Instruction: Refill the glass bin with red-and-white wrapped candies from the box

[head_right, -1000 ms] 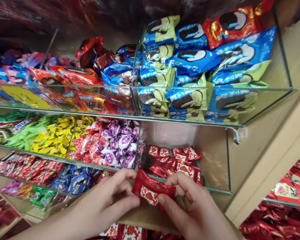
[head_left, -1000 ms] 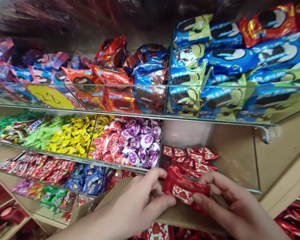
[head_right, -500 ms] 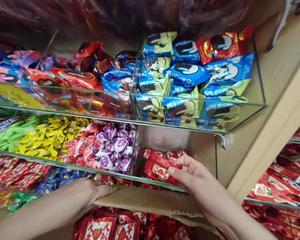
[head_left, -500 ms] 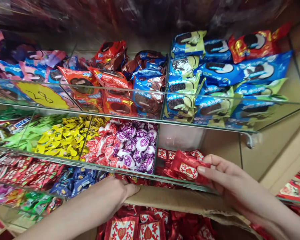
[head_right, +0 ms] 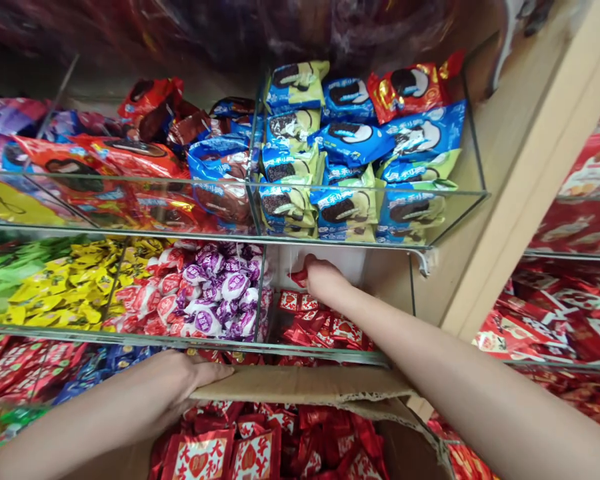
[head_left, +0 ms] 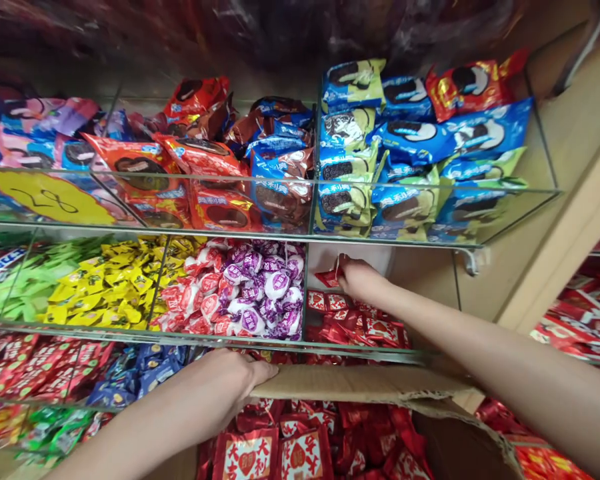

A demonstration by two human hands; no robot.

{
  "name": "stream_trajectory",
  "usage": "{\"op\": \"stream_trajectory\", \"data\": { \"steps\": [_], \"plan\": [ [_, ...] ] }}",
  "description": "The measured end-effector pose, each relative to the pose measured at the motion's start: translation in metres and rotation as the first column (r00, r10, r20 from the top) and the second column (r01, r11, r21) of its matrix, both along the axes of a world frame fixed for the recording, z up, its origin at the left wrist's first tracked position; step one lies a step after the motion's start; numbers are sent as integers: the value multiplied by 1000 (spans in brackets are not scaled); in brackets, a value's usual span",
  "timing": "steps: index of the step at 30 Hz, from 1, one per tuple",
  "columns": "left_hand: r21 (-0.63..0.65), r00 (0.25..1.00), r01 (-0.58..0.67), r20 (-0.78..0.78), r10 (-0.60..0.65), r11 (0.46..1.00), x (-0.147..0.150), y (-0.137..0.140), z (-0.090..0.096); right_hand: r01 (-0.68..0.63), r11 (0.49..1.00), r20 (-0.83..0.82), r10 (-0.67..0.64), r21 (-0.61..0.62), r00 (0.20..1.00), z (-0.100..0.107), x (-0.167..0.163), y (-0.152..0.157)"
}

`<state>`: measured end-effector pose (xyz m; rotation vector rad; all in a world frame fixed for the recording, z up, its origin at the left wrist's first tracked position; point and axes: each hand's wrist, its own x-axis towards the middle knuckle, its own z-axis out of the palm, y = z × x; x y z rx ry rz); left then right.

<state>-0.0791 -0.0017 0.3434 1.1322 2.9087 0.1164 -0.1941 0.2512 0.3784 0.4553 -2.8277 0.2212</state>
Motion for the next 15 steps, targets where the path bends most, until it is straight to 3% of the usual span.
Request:
{"op": "stream_trajectory", "data": {
  "steps": [9,15],
  "plan": [
    [0,1000,21,8,-21,1000,-2,1,1,-103,990,23,101,93,995,-11,-22,-17],
    [-29,999,16,-31,-17,999,-1,1,-1,-308,950,279,282,52,918,-21,-22,-17]
  ]
}}
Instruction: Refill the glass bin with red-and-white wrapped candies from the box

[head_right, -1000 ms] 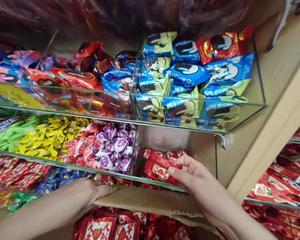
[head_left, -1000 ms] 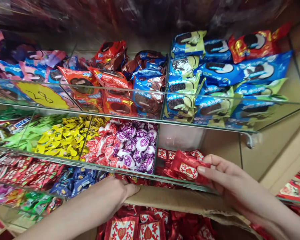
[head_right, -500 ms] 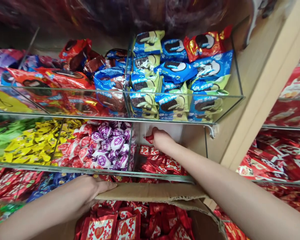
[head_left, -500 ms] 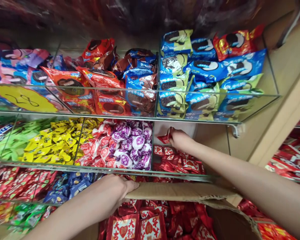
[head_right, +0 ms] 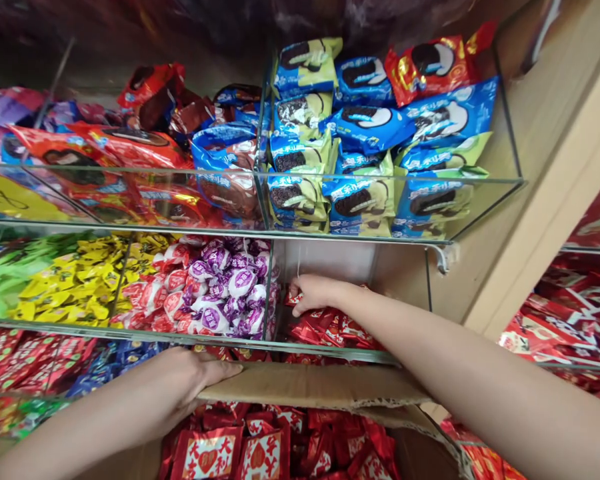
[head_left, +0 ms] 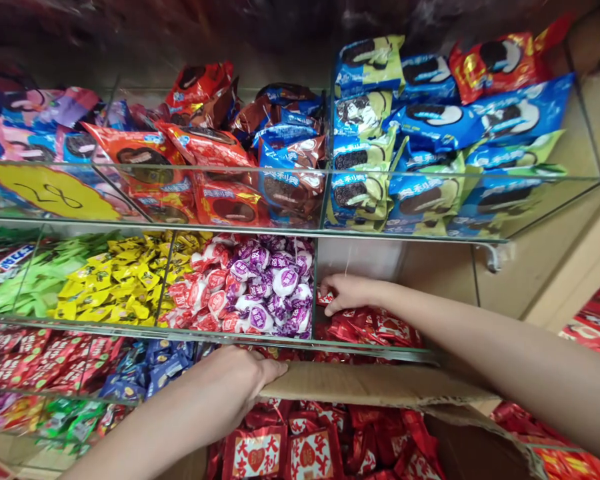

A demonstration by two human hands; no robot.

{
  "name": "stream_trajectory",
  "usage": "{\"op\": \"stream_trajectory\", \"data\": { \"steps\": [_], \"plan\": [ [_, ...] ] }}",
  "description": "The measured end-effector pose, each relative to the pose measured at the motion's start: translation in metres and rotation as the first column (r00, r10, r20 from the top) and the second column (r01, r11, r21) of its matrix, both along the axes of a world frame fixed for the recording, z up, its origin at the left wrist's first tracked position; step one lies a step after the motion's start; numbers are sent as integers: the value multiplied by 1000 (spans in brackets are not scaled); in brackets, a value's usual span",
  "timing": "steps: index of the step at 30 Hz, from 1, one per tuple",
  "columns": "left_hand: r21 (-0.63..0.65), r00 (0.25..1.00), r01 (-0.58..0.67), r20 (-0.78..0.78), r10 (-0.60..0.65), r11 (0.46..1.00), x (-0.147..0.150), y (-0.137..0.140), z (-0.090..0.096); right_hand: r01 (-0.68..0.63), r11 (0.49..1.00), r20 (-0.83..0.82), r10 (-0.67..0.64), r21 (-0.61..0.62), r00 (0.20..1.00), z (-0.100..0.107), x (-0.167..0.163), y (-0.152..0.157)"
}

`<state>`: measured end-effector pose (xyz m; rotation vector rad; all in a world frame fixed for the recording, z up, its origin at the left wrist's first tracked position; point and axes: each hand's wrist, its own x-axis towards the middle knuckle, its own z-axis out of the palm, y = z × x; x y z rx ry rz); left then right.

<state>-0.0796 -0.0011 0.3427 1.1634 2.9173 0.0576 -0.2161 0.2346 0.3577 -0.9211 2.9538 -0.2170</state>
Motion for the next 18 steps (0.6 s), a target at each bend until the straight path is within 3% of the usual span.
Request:
{"op": "stream_trajectory", "data": {
  "steps": [8,12,15,16,17,18],
  "plan": [
    [-2,1000,-12,13,12,1000,2,0,2,69,996,34,-67,-65,997,-6,-9,8],
    [-4,1000,-16,17,16,1000,1,1,5,84,992,-8,-85,-98,996,17,-4,6],
    [-25,999,-13,40,14,1000,1,2,6,78,982,-72,-92,-169,993,44,40,19],
    [-34,999,-14,40,15,999,1,3,7,64,962,-106,-95,-266,990,46,63,28],
    [-44,999,-17,30,19,999,1,3,7,40,923,-134,-98,-382,986,43,89,40],
    [-53,1000,-21,17,22,998,1,3,7,123,835,-93,-204,-537,975,34,117,54]
  ]
}}
